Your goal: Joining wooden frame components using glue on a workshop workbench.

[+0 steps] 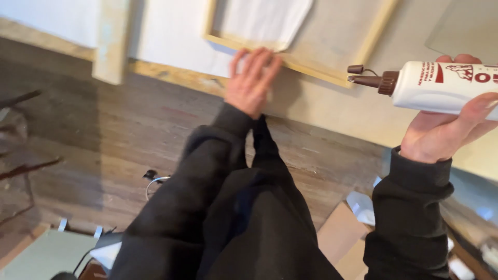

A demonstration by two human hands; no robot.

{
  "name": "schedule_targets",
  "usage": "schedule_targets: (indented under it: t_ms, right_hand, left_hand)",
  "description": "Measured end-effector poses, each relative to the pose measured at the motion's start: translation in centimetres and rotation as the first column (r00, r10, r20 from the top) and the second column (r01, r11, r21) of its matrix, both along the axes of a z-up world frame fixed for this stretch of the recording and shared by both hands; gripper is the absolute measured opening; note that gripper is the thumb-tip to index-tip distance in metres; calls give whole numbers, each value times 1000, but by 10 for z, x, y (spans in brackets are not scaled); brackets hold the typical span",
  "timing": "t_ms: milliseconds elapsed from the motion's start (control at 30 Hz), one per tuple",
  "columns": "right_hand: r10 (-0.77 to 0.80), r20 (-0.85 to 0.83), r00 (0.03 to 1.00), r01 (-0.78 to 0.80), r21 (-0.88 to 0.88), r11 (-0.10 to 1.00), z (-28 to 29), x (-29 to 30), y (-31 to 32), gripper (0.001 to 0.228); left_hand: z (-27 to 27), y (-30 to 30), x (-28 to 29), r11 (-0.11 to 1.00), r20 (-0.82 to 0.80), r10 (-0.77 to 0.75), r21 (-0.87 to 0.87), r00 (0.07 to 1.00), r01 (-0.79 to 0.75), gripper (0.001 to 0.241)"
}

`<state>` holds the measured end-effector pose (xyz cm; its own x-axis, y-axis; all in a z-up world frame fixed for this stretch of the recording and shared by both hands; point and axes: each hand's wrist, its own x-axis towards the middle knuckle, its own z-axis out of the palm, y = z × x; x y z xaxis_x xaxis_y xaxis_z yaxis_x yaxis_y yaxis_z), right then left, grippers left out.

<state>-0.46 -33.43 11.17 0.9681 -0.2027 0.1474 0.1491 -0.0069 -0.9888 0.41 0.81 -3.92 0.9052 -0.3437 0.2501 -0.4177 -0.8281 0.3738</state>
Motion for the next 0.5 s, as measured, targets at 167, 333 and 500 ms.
schedule_targets:
  t_ms: [167, 333, 500]
  right_hand:
    - [136, 69, 988, -138, 31, 990, -9, 39, 101, 49]
    - [284, 118, 952, -283, -19, 959, -31, 60, 181, 57]
    - [292, 73, 954, -285, -90, 954, -82, 61, 197, 67]
  left_hand:
    - [13, -22, 2, 993, 105, 111, -38, 988, -108, 44]
    - [32, -21, -17, 992, 84, 108, -80, 991, -101, 42]
    - [-1, -24, -31, 989, -35, 135, -57, 990, -137, 58]
